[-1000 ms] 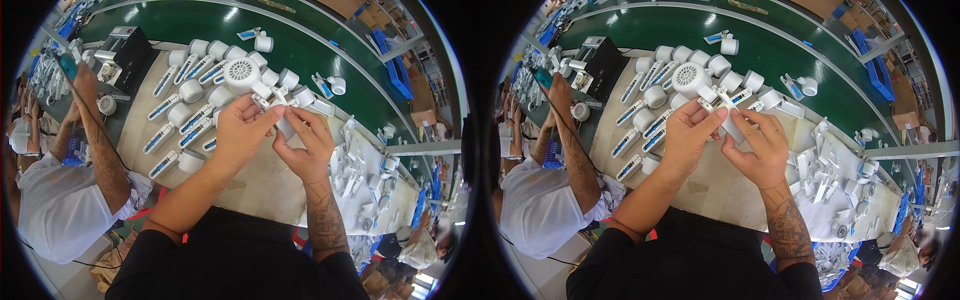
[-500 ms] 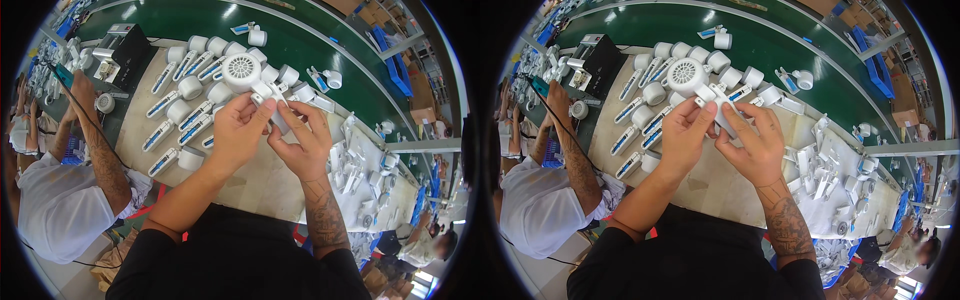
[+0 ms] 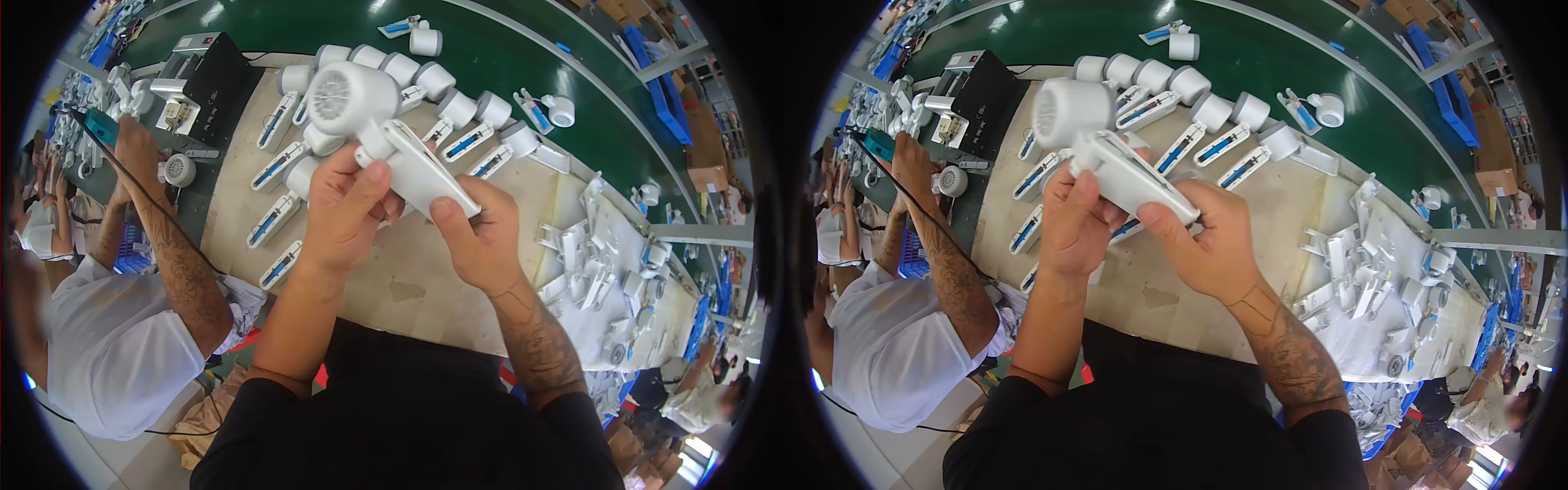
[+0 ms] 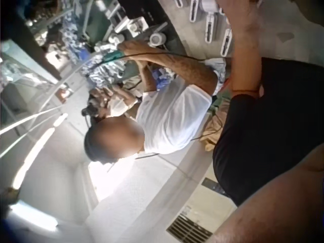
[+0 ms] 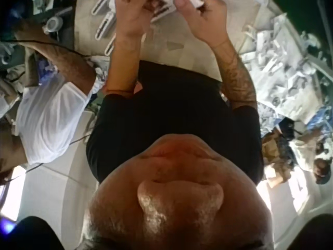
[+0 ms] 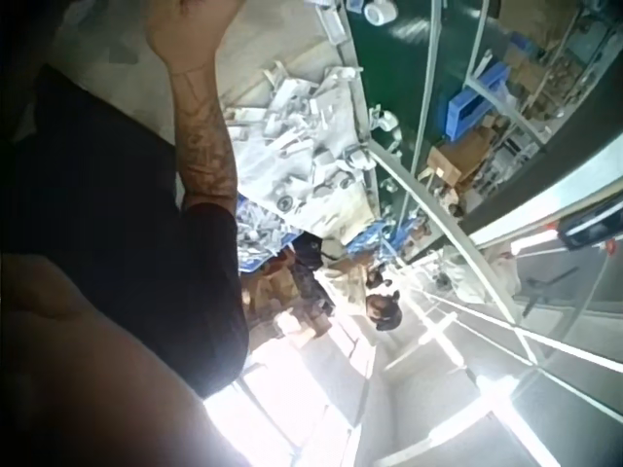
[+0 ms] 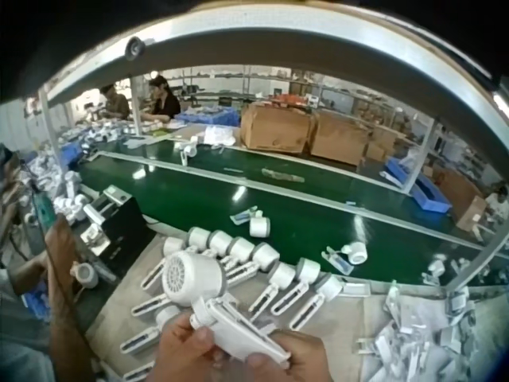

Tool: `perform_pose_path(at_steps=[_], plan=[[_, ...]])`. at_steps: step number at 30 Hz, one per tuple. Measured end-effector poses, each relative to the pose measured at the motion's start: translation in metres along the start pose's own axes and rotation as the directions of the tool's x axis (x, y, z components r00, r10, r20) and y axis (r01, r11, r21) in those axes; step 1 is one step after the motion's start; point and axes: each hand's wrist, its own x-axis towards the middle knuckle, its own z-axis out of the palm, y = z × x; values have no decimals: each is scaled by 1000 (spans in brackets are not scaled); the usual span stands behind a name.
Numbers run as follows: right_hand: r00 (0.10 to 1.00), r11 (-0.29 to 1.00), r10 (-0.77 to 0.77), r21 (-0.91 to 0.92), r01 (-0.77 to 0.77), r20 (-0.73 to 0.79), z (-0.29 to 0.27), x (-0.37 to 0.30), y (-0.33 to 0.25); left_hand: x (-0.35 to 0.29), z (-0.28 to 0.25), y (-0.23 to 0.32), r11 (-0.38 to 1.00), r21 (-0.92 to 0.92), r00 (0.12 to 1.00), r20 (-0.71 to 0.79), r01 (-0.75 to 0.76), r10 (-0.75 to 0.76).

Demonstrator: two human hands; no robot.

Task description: Assembling the components of small portable handheld fans at an industrial workbench.

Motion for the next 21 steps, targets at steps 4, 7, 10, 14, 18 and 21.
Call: perform_pose_path(at_steps=[4, 7, 10, 14, 18, 21], plan=[[999, 948, 28, 316, -37, 34, 3, 11, -14, 2, -16, 14, 995, 2, 995, 7, -100, 100], [995, 941, 96, 321, -104, 41, 11, 19, -12, 0, -16, 19, 991, 1, 991, 7, -131, 131], [993, 941, 116, 319, -111, 4, 17, 22, -13, 0, -12, 19, 987, 18, 983, -86, -163, 164], [977, 883, 212, 435, -177, -33, 30, 24, -7, 5, -16, 17, 984, 64, 978, -115, -166, 173], [969, 847, 246, 479, -233, 36, 30, 24, 2, 4, -19, 17, 985, 63, 980, -105, -162, 168], [982, 889, 178, 417, -188, 63, 33, 22, 0, 4, -22, 20, 983, 14, 981, -64, -185, 186]])
